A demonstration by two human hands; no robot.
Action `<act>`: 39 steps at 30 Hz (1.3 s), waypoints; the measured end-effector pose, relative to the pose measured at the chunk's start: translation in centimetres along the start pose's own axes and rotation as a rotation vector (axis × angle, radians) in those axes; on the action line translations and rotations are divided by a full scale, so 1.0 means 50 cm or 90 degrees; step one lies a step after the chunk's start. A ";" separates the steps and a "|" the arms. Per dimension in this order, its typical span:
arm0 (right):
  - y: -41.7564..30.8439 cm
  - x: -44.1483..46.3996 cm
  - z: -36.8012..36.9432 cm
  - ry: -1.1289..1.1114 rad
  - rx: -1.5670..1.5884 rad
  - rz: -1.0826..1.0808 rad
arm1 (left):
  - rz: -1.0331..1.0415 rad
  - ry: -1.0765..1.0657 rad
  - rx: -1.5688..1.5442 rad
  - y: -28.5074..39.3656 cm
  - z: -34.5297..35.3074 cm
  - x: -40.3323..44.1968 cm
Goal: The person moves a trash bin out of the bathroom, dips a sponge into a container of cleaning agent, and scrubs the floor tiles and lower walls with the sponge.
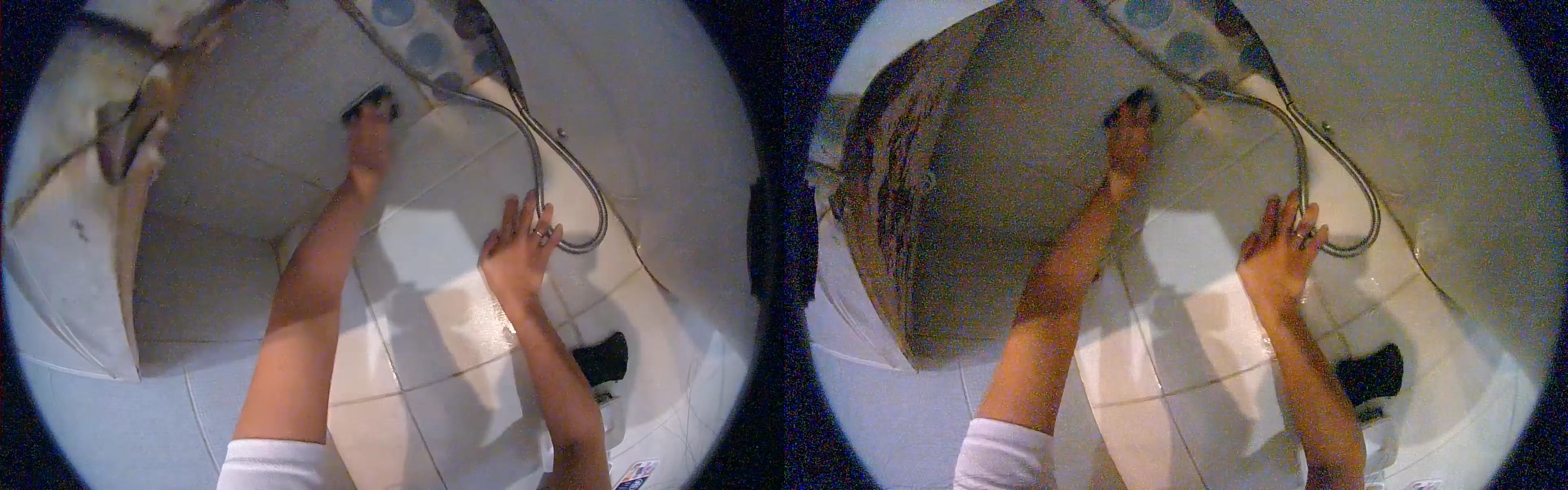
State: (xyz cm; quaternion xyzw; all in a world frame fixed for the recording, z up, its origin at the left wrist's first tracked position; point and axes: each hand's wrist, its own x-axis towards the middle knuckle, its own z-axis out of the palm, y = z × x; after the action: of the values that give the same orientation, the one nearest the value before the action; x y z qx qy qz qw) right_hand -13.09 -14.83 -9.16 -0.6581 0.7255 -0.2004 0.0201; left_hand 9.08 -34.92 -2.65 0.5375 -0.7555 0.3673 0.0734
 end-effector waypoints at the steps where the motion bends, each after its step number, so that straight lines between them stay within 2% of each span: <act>1: 0.005 0.001 -0.001 -0.003 0.005 0.000 | 0.017 -0.013 0.019 0.002 0.018 0.011; 5: 0.010 0.005 -0.006 -0.017 0.022 -0.013 | 0.077 -0.100 0.119 -0.044 0.061 -0.025; 7: 0.009 0.007 -0.012 -0.023 0.028 -0.007 | 0.010 -0.211 0.082 -0.099 0.038 -0.112; 9: 0.011 0.008 -0.017 -0.029 0.028 -0.004 | -0.001 -0.244 0.020 -0.196 0.086 -0.246; 13: 0.013 0.006 -0.009 -0.024 0.026 -0.011 | -0.179 -0.381 0.055 -0.249 0.027 -0.361; 16: 0.012 0.002 -0.006 -0.020 0.021 -0.015 | -0.126 -0.298 0.232 -0.293 -0.021 -0.413; 19: 0.010 0.008 -0.007 -0.012 0.009 -0.018 | -0.127 -0.273 0.257 -0.278 0.022 -0.406; 20: 0.009 0.004 -0.005 -0.019 0.004 -0.015 | -0.164 -0.295 0.217 -0.275 0.071 -0.402; 23: 0.011 0.004 -0.003 -0.004 -0.005 -0.022 | -0.517 -0.439 -0.087 -0.276 0.282 -0.407; 26: 0.014 0.003 0.001 -0.013 0.015 -0.025 | -0.423 -0.316 -0.025 -0.174 0.199 -0.321; 29: 0.013 0.003 0.000 0.002 0.027 -0.027 | -0.269 -0.250 -0.010 -0.185 0.074 -0.315; 32: 0.009 0.003 0.002 -0.001 0.022 -0.015 | -0.195 -0.214 0.011 -0.215 -0.027 -0.324; 35: 0.008 0.004 0.006 0.001 -0.010 -0.018 | -0.134 -0.180 -0.015 -0.181 -0.031 -0.295; 39: 0.005 0.002 0.007 0.003 -0.016 -0.015 | -0.009 -0.123 -0.101 -0.025 0.009 -0.185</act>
State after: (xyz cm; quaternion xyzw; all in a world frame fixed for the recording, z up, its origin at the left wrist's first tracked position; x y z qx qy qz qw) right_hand -13.23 -14.99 -9.57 -0.6663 0.7202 -0.1932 0.0075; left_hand 14.12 -28.41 -7.04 0.5682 -0.7820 0.2522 0.0448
